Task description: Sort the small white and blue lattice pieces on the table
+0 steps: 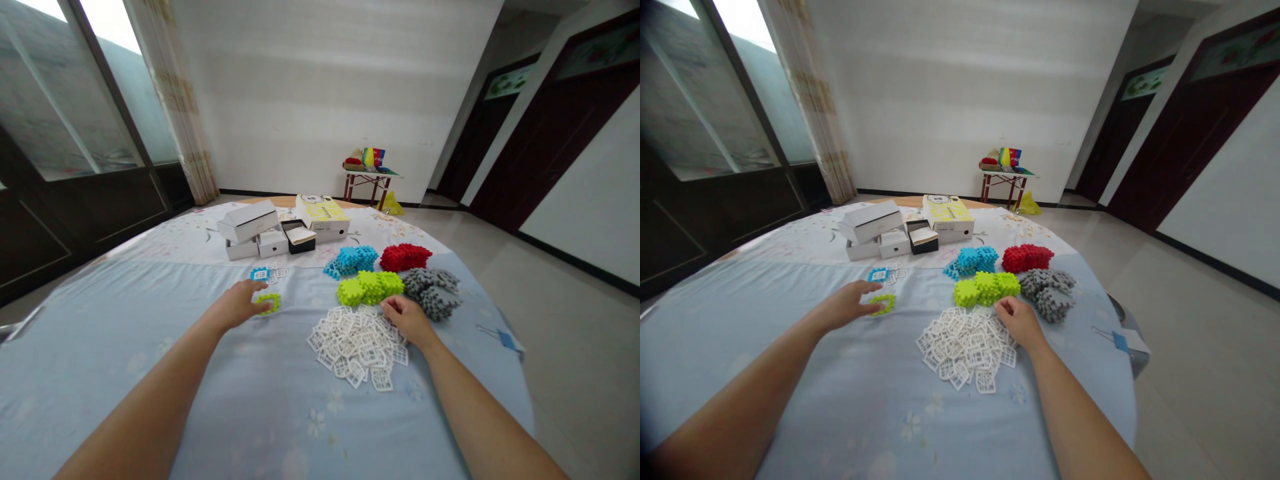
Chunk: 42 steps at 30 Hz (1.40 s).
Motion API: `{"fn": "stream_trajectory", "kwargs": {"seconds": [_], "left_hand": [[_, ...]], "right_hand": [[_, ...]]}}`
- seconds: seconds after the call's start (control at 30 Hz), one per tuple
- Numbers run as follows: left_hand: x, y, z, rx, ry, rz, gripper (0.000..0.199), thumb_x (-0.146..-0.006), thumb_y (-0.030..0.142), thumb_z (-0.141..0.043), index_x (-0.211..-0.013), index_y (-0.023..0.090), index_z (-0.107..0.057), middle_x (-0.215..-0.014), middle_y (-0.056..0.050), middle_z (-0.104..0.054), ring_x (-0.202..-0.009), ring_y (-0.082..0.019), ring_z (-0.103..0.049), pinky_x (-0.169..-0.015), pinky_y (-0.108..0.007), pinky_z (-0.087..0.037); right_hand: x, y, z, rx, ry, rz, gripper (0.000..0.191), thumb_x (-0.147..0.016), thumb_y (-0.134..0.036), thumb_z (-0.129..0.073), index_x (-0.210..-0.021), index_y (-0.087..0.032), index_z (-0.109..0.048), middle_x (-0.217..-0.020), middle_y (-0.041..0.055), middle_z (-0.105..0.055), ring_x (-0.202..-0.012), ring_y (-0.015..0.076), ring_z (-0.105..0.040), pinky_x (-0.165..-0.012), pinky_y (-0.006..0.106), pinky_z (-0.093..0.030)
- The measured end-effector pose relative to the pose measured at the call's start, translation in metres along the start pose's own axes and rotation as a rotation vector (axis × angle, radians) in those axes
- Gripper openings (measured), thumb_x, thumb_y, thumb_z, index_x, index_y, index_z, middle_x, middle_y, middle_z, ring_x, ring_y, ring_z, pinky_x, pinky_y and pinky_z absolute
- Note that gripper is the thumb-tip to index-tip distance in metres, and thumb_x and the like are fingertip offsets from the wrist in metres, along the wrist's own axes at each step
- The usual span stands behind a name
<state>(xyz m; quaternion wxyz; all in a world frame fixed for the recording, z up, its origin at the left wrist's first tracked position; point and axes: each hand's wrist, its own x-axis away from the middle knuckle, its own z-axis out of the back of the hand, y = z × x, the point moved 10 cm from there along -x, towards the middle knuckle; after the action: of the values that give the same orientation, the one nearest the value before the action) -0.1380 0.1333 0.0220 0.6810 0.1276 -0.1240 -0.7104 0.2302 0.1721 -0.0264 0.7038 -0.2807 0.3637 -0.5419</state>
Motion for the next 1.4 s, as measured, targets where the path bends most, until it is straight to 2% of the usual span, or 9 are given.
{"fn": "stream_trajectory", "kwargs": {"seconds": [0.13, 0.3, 0.53, 0.63, 0.8, 0.9, 1.03, 1.23, 1.4], "left_hand": [[0.002, -0.003, -0.013, -0.12, -0.065, 0.021, 0.052, -0.061, 0.044, -0.061, -0.109, 0.023, -0.06, -0.117, -0.008, -0.057, -0.106, -0.027, -0.051, -0.088, -0.034, -0.039], [0.005, 0.002, -0.013, -0.177, -0.082, 0.031, 0.044, -0.063, 0.038, -0.061, -0.104, 0.023, -0.061, -0.112, -0.009, -0.056, -0.098, -0.026, -0.055, -0.083, -0.035, -0.041], [0.008, 0.015, -0.015, -0.079, -0.131, -0.056, 0.018, -0.061, 0.035, -0.062, -0.073, 0.022, -0.066, -0.098, -0.005, -0.059, -0.096, -0.024, -0.053, -0.086, -0.033, -0.038], [0.013, 0.026, -0.008, 0.089, -0.169, -0.114, 0.024, -0.063, 0.041, -0.059, -0.077, 0.022, -0.066, -0.092, -0.004, -0.061, -0.091, -0.021, -0.054, -0.082, -0.029, -0.04], [0.015, 0.026, -0.005, 0.25, -0.227, -0.094, 0.033, -0.073, 0.048, -0.045, -0.078, 0.022, -0.064, -0.077, -0.001, -0.063, -0.074, -0.016, -0.056, -0.068, -0.024, -0.042], [0.007, 0.012, -0.005, 0.15, -0.127, -0.04, 0.035, -0.073, 0.047, -0.042, -0.077, 0.021, -0.064, -0.077, -0.002, -0.064, -0.072, -0.017, -0.057, -0.065, -0.025, -0.041], [-0.001, -0.004, -0.01, 0.014, -0.006, 0.034, 0.042, -0.073, 0.052, -0.041, -0.087, 0.019, -0.064, -0.09, -0.008, -0.065, -0.08, -0.021, -0.059, -0.067, -0.028, -0.041], [0.003, -0.004, -0.023, -0.112, -0.017, 0.141, 0.06, -0.061, 0.069, -0.045, -0.09, 0.019, -0.062, -0.095, -0.011, -0.064, -0.083, -0.026, -0.06, -0.068, -0.031, -0.042], [0.009, 0.013, -0.026, -0.175, -0.045, 0.083, 0.058, -0.059, 0.064, -0.052, -0.097, 0.021, -0.062, -0.101, -0.011, -0.06, -0.092, -0.028, -0.057, -0.074, -0.033, -0.042]], "right_hand": [[0.0, -0.001, 0.0, 0.013, -0.001, 0.009, 0.03, -0.075, -0.044, -0.049, -0.074, -0.016, -0.059, -0.058, 0.0007, -0.058, -0.053, 0.013, -0.051, -0.05, 0.023, -0.038], [0.0, -0.002, 0.0, 0.005, -0.005, 0.003, 0.029, -0.075, -0.043, -0.049, -0.073, -0.016, -0.059, -0.057, 0.0003, -0.057, -0.053, 0.0128, -0.05, -0.051, 0.023, -0.038], [0.0, -0.001, 0.0, -0.002, -0.007, 0.0, 0.03, -0.075, -0.044, -0.049, -0.073, -0.016, -0.059, -0.057, 0.0008, -0.058, -0.053, 0.0129, -0.051, -0.049, 0.023, -0.038], [0.0, 0.0, -0.001, -0.012, -0.008, 0.0, 0.03, -0.075, -0.044, -0.049, -0.073, -0.016, -0.059, -0.058, 0.001, -0.057, -0.053, 0.013, -0.051, -0.049, 0.023, -0.038], [0.0, 0.001, -0.001, -0.027, -0.007, 0.001, 0.03, -0.074, -0.044, -0.05, -0.073, -0.016, -0.059, -0.059, 0.0012, -0.058, -0.054, 0.0129, -0.05, -0.048, 0.022, -0.038], [0.0, 0.001, -0.001, -0.014, -0.009, -0.002, 0.03, -0.075, -0.044, -0.05, -0.073, -0.016, -0.059, -0.058, 0.0006, -0.057, -0.053, 0.0127, -0.05, -0.048, 0.022, -0.037], [0.0, 0.0, -0.001, 0.001, -0.017, 0.001, 0.03, -0.076, -0.044, -0.049, -0.073, -0.016, -0.059, -0.056, -0.0001, -0.056, -0.052, 0.0123, -0.049, -0.049, 0.023, -0.037], [0.0, -0.003, 0.001, 0.008, 0.004, 0.014, 0.03, -0.075, -0.044, -0.049, -0.073, -0.016, -0.06, -0.057, -0.0001, -0.057, -0.052, 0.0123, -0.05, -0.049, 0.023, -0.037], [-0.001, -0.003, 0.0, 0.016, 0.013, 0.017, 0.028, -0.076, -0.042, -0.048, -0.072, -0.017, -0.059, -0.057, -0.0004, -0.057, -0.052, 0.012, -0.049, -0.049, 0.022, -0.037]]}}
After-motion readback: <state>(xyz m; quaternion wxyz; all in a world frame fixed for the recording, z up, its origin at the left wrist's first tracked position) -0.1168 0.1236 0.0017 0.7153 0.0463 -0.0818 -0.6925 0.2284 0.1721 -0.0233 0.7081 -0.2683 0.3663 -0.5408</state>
